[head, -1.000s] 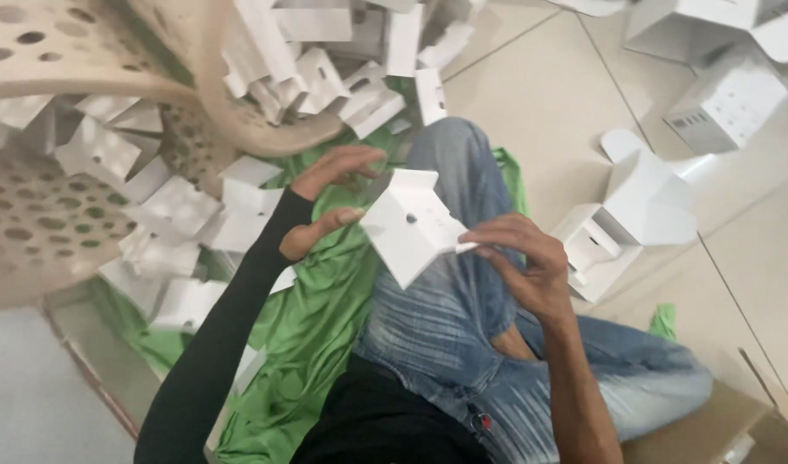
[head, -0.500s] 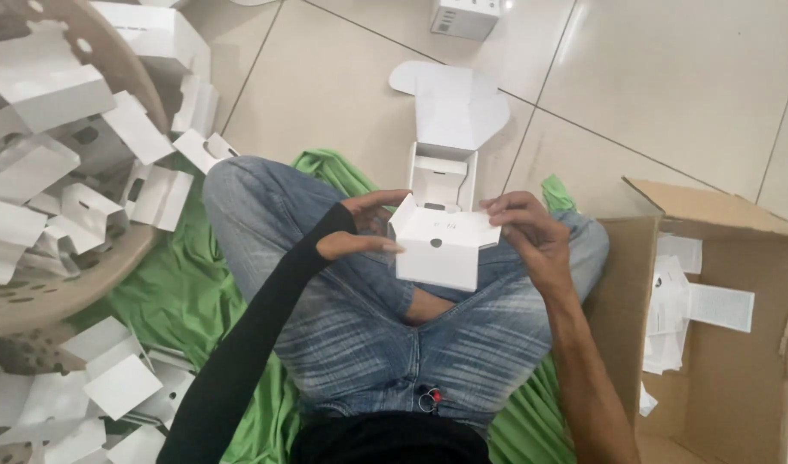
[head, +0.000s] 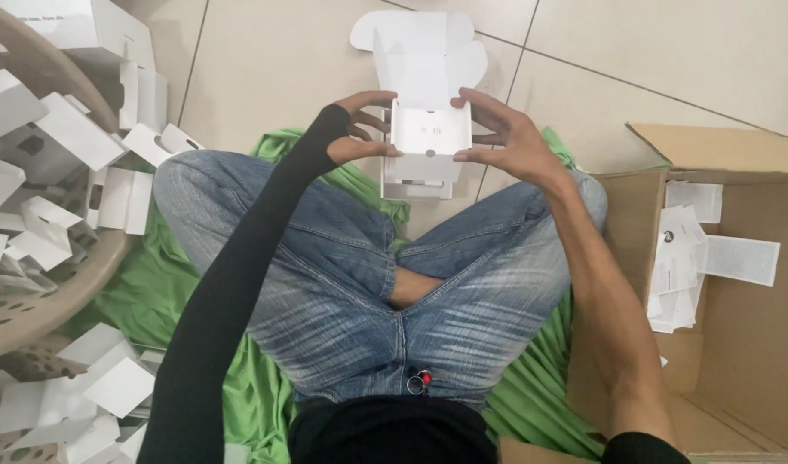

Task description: Unboxing small electronic items and sorting the accompanying literature and components.

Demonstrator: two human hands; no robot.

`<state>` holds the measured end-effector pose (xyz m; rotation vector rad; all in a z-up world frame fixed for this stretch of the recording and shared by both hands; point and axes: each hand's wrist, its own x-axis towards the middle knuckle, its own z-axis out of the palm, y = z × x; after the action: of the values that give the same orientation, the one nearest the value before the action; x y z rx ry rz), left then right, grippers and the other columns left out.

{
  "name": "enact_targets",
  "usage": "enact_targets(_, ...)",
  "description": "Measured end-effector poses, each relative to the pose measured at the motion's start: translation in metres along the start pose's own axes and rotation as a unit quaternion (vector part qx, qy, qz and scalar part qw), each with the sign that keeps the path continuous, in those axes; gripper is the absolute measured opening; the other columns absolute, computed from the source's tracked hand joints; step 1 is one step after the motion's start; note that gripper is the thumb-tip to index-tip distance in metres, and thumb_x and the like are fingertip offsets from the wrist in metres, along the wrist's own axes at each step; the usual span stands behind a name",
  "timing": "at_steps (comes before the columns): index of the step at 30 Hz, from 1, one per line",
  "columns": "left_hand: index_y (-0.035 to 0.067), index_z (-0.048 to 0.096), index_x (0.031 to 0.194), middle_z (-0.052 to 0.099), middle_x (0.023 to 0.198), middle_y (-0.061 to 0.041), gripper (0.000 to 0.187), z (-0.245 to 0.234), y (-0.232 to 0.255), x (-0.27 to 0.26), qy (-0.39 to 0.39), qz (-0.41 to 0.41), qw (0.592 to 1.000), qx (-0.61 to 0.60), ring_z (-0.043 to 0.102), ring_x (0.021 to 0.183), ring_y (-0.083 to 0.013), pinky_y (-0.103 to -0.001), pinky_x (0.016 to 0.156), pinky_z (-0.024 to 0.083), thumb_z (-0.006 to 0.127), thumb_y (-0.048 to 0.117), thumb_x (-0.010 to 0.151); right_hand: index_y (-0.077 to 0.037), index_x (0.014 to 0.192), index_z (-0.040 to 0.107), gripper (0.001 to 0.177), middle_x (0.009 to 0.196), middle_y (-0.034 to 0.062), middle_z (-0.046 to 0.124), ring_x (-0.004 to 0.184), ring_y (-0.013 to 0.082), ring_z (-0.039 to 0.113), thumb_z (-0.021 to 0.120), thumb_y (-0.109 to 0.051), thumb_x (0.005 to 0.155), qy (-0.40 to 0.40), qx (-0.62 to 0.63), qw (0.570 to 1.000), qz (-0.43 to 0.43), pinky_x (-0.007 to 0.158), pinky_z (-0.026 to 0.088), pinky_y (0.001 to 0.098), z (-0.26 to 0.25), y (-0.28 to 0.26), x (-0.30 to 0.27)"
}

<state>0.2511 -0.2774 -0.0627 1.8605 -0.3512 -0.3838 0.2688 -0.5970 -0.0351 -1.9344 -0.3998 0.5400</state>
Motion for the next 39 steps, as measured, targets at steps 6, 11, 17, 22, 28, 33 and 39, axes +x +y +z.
enact_targets(6, 0.008, 0.052, 0.146, 0.060, 0.141, -0.014, 0.083, 0.013, -0.010, -0.008, 0.015, -0.025, 0.998, 0.048, 0.071, 0.116, -0.0250, -0.036, 0.086, 0.064, 0.091, 0.026, 0.074, -0.015, 0.154, 0.046, 0.095, 0.151, 0.0099, 0.055, 0.142, 0.0326, 0.052, 0.092, -0.018, 0.070, -0.024, -0.076, 0.997, 0.003, 0.110, 0.046, 0.0480, 0.018, 0.019, 0.006)
enact_targets(11, 0.009, 0.050, 0.150, 0.056, 0.146, -0.016, 0.082, 0.010, 0.003, -0.016, 0.036, 0.036, 0.996, 0.073, 0.072, 0.115, -0.0247, -0.036, 0.088, 0.063, 0.090, 0.021, 0.079, -0.015, 0.153, 0.049, 0.091, 0.153, 0.0106, 0.057, 0.143, 0.0323, 0.054, 0.091, -0.015, 0.072, 0.026, -0.032, 0.999, -0.031, 0.110, 0.048, 0.0477, 0.016, 0.023, -0.007)
enact_targets(17, 0.010, 0.050, 0.149, 0.054, 0.147, -0.017, 0.082, 0.009, -0.020, -0.012, 0.012, 0.007, 0.999, 0.051, 0.070, 0.115, -0.0252, -0.035, 0.083, 0.065, 0.090, 0.022, 0.079, -0.015, 0.155, 0.045, 0.091, 0.155, 0.0131, 0.055, 0.147, 0.0333, 0.050, 0.091, -0.018, 0.075, 0.006, 0.006, 0.998, -0.056, 0.110, 0.048, 0.0479, 0.016, 0.016, 0.002)
enact_targets(22, 0.007, 0.049, 0.148, 0.054, 0.146, -0.017, 0.083, 0.011, -0.023, -0.011, 0.015, 0.030, 0.998, 0.062, 0.071, 0.114, -0.0254, -0.034, 0.082, 0.065, 0.092, 0.025, 0.079, -0.017, 0.153, 0.049, 0.091, 0.153, 0.0122, 0.055, 0.142, 0.0344, 0.053, 0.092, -0.022, 0.073, -0.003, -0.077, 0.997, -0.033, 0.109, 0.051, 0.0497, 0.025, 0.029, 0.003)
enact_targets(28, 0.008, 0.050, 0.147, 0.056, 0.145, -0.016, 0.080, 0.016, -0.011, -0.013, 0.030, 0.059, 0.995, 0.080, 0.074, 0.111, -0.0250, -0.035, 0.082, 0.063, 0.090, 0.022, 0.079, -0.018, 0.147, 0.055, 0.083, 0.158, 0.0111, 0.048, 0.135, 0.0329, 0.058, 0.093, -0.021, 0.074, 0.035, -0.096, 0.992, -0.069, 0.100, 0.056, 0.0458, 0.028, 0.038, -0.001)
enact_targets(33, 0.009, 0.048, 0.150, 0.054, 0.146, -0.016, 0.082, 0.016, -0.009, -0.017, 0.030, 0.051, 0.996, 0.064, 0.073, 0.113, -0.0252, -0.035, 0.082, 0.063, 0.088, 0.022, 0.079, -0.019, 0.145, 0.057, 0.082, 0.155, 0.0088, 0.050, 0.127, 0.0265, 0.064, 0.092, -0.018, 0.071, 0.047, -0.036, 0.998, -0.016, 0.098, 0.057, 0.0418, 0.031, 0.035, -0.010)
enact_targets(39, 0.010, 0.048, 0.148, 0.054, 0.146, -0.015, 0.081, 0.017, -0.013, -0.015, 0.027, 0.048, 0.994, 0.090, 0.073, 0.114, -0.0255, -0.037, 0.083, 0.062, 0.089, 0.023, 0.079, -0.021, 0.146, 0.056, 0.081, 0.151, 0.0074, 0.057, 0.127, 0.0273, 0.065, 0.091, -0.016, 0.074, 0.038, -0.066, 0.997, -0.024, 0.096, 0.058, 0.0419, 0.027, 0.024, -0.011)
